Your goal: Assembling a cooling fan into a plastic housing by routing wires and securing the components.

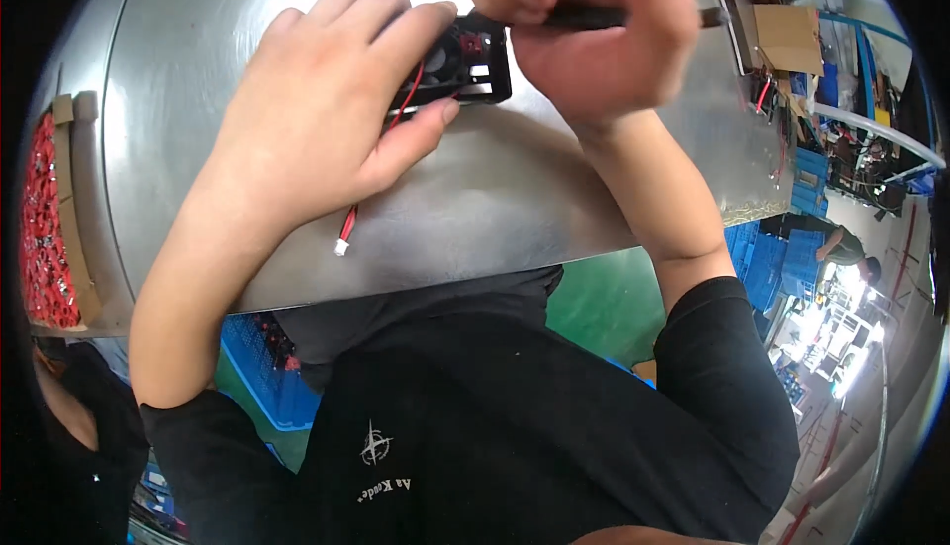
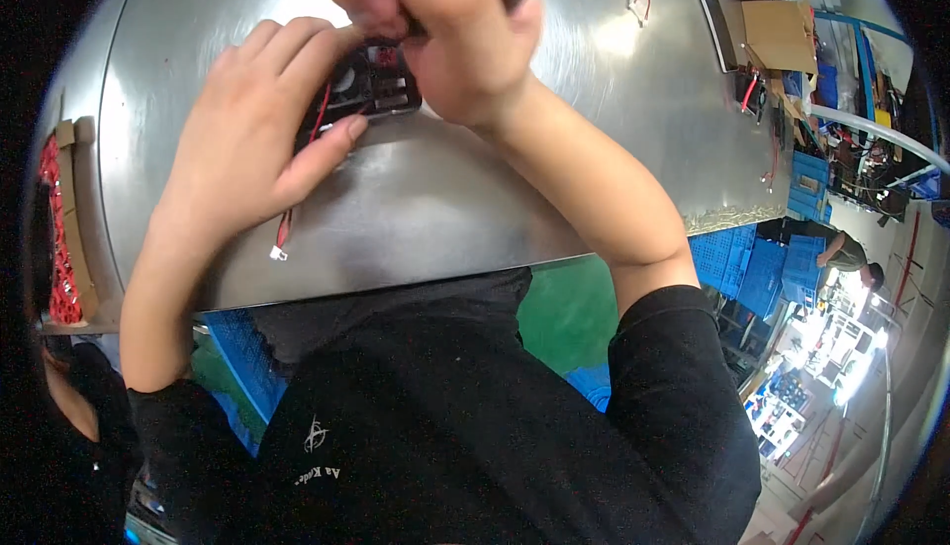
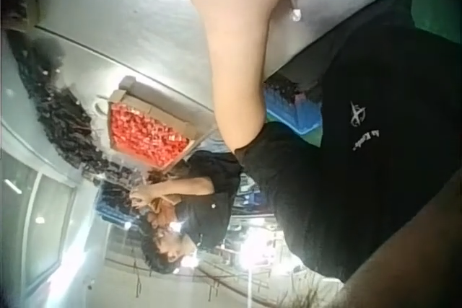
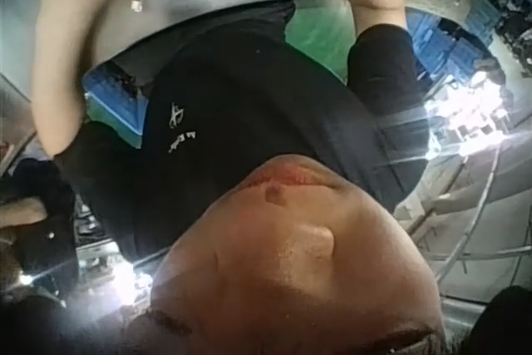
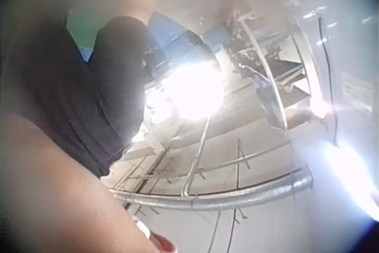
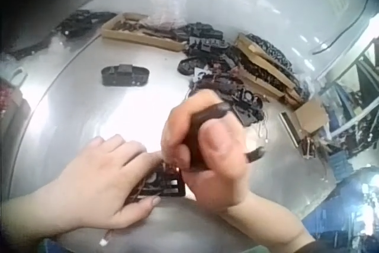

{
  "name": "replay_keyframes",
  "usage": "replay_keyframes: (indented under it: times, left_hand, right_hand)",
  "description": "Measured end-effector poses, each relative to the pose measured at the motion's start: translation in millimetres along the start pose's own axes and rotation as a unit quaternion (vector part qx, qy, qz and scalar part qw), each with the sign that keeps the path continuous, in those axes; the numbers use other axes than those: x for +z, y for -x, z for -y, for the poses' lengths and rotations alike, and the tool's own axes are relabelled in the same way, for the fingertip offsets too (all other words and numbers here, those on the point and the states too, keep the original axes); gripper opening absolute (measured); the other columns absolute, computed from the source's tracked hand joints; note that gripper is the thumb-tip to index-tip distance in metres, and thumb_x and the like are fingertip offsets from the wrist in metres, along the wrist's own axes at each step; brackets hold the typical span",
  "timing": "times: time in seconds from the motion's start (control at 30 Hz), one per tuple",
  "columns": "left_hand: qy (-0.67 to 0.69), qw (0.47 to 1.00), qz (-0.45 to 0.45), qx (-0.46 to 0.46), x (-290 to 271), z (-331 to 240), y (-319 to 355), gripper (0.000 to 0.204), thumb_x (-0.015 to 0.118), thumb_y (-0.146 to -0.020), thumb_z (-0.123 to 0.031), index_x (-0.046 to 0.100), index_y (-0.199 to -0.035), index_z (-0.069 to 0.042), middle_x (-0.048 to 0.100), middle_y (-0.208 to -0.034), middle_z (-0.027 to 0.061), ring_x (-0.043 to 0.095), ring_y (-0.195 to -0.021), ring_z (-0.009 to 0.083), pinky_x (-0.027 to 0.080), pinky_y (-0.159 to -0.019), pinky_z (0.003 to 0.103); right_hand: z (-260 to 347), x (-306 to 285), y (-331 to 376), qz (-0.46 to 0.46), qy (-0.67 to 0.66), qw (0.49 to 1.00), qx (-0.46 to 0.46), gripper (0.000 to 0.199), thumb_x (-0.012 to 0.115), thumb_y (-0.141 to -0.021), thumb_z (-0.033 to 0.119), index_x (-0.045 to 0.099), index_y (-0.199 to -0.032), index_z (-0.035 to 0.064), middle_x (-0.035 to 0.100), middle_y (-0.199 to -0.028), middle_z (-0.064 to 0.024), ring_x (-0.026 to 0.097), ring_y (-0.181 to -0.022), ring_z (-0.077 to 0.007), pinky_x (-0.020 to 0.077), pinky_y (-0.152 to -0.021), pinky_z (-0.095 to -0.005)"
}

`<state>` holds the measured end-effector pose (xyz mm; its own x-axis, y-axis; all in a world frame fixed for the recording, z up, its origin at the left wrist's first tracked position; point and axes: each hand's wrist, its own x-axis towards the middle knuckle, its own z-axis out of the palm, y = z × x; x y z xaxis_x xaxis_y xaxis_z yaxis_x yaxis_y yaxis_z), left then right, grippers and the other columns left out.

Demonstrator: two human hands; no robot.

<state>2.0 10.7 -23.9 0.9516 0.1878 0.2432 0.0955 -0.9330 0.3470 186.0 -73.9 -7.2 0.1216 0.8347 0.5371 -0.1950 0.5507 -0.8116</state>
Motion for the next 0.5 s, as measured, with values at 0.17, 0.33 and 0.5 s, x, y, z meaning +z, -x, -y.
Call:
replay_keyframes:
  times: [0.17,0.33,0.5]
  left_hand:
    - [0.004,1.000,-0.003,-0.008,0.9,-3.3,0.5,0.058,0.067,-0.087,-0.033,0.057,-0.135,-0.004,0.059,-0.118,0.0154,0.057,-0.109,0.0363,0.046,-0.091,0.046]
    - [-0.034,0.999,-0.025,0.001,6.7,4.4,6.1,0.057,0.068,-0.086,-0.035,0.058,-0.133,-0.003,0.057,-0.119,0.0152,0.056,-0.108,0.0357,0.046,-0.090,0.045]
    - [-0.017,1.000,-0.024,-0.005,6.1,4.7,6.7,0.059,0.069,-0.087,-0.033,0.057,-0.135,-0.002,0.058,-0.117,0.0154,0.057,-0.107,0.0356,0.047,-0.092,0.045]
  right_hand:
    - [-10.3,-15.5,-2.1,0.051,-0.040,0.998,0.024,0.046,0.047,-0.105,0.053,0.048,-0.095,0.0074,0.043,-0.069,-0.0032,0.038,-0.060,-0.0126,0.0333,-0.056,-0.0280]
    - [14.4,29.4,3.5,-0.110,0.058,0.985,0.118,0.037,0.057,-0.100,0.040,0.053,-0.104,0.0029,0.047,-0.073,-0.0036,0.040,-0.065,-0.0100,0.0348,-0.061,-0.0255]
    - [8.0,15.1,-22.2,-0.008,-0.251,0.967,0.037,0.080,0.039,-0.095,0.078,0.050,-0.121,0.0030,0.052,-0.088,-0.0084,0.051,-0.075,-0.0187,0.0431,-0.071,-0.0314]
